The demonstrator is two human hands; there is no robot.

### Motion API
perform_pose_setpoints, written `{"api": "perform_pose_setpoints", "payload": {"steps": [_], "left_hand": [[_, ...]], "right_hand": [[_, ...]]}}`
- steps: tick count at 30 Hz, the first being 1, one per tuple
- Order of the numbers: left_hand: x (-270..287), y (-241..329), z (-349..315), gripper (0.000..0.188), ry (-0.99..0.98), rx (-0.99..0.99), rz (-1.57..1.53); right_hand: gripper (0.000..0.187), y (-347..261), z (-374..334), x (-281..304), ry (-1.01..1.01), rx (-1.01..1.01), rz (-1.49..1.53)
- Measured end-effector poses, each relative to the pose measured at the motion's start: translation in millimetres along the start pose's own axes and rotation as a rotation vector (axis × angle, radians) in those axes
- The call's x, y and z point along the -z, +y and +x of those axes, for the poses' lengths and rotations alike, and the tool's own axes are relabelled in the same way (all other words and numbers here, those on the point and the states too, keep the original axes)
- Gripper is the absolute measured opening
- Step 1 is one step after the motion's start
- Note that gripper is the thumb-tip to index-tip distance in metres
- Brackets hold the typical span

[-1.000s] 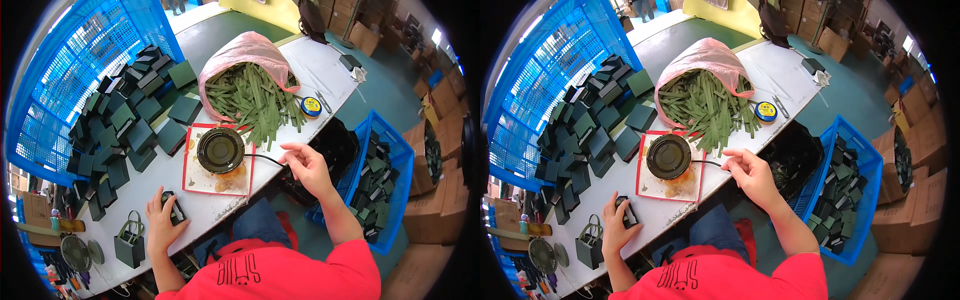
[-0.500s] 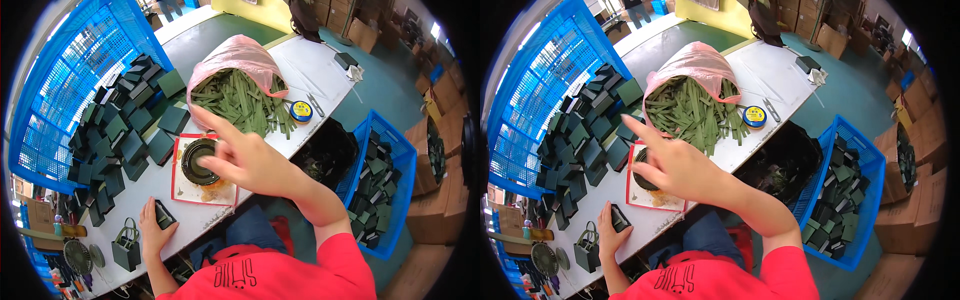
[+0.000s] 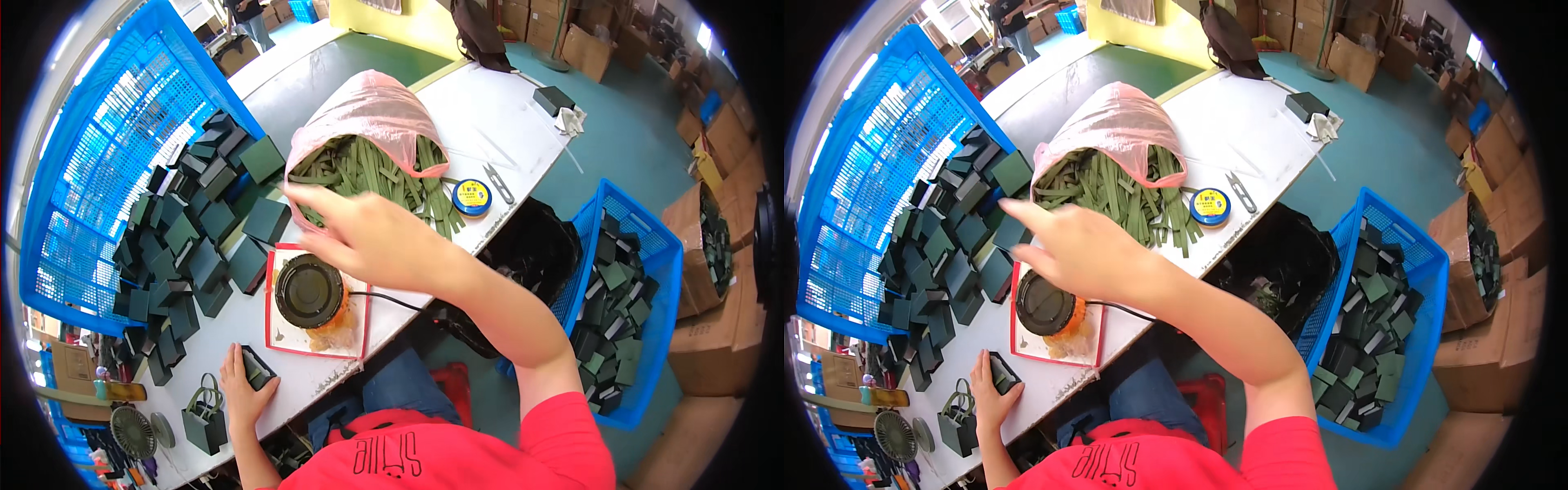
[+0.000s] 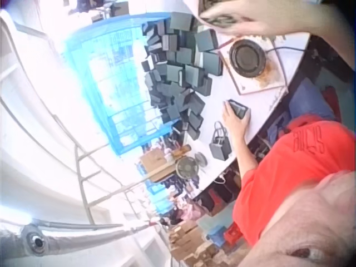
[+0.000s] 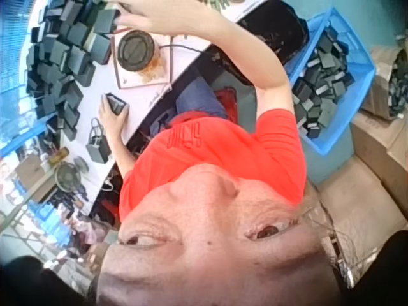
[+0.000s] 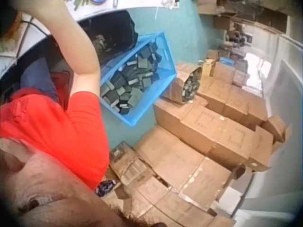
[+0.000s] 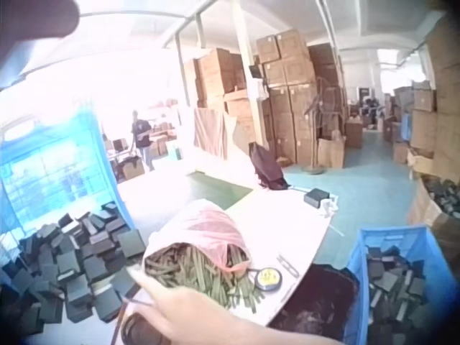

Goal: The person attaches green ribbon handles to small dark green boxes by hand. They pick up a box, thread a ribbon through the side slots, and pull it tight to secure the handle. The person repeats this process for multiple boxes, placing the finished items on the table.

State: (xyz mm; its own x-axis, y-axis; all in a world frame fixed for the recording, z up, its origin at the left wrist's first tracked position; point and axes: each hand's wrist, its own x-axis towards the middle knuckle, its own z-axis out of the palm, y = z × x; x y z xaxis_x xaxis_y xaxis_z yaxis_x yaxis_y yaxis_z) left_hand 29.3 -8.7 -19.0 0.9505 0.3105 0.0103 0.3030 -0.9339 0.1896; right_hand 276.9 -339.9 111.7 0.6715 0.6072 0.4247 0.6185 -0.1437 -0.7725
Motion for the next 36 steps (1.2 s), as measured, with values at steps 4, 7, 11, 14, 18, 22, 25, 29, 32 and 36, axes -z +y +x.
{"api": "perform_pose_setpoints", "payload": {"steps": [4, 7, 11, 14, 18, 22, 25, 29, 32, 36], "left_hand": [[2.1, 0.7, -0.3, 0.107, 0.016, -0.014, 0.016], [-1.0, -3.4, 3.7, 0.105, 0.026, -0.019, -0.002], [-4.4, -5.4, 6.7, 0.105, 0.054, -0.048, 0.002], [-3.9, -4.9, 2.2, 0.104, 0.07, -0.029, -0.004], [-4.0, -1.1, 4.7, 0.103, 0.081, -0.023, -0.008], [-4.0, -0.7, 2.5, 0.103, 0.087, -0.005, 0.017], [-5.2, -2.2, 1.9, 0.104, 0.082, -0.005, 0.01], [-8.6, -5.1, 2.0, 0.104, 0.114, -0.022, -0.009], [-7.7, -5.4, 2.8, 0.104, 0.122, -0.023, -0.026], [-9.1, -6.8, 4.0, 0.103, 0.131, -0.039, -0.034]], "right_hand": [[0.033, 36.1, -68.2, 8.7, -0.012, -0.266, 0.176], [0.024, 65.6, -102.8, 5.1, 0.154, -0.46, 0.208], [0.023, 97.0, -129.9, -0.6, 0.284, -0.454, 0.199], [0.02, 93.5, -123.4, -7.8, 0.189, -0.56, 0.093], [0.018, 113.5, -116.4, -30.9, 0.18, -0.502, -0.173], [0.011, 122.0, -106.1, -47.4, 0.149, -0.37, -0.359], [0.012, 123.3, -108.1, -49.9, 0.021, -0.27, -0.456], [0.011, 123.6, -106.1, -47.5, -0.093, -0.21, -0.525], [0.013, 127.8, -103.4, -49.0, -0.119, -0.151, -0.558], [0.014, 128.8, -107.0, -50.0, -0.047, 0.004, -0.57]]}}
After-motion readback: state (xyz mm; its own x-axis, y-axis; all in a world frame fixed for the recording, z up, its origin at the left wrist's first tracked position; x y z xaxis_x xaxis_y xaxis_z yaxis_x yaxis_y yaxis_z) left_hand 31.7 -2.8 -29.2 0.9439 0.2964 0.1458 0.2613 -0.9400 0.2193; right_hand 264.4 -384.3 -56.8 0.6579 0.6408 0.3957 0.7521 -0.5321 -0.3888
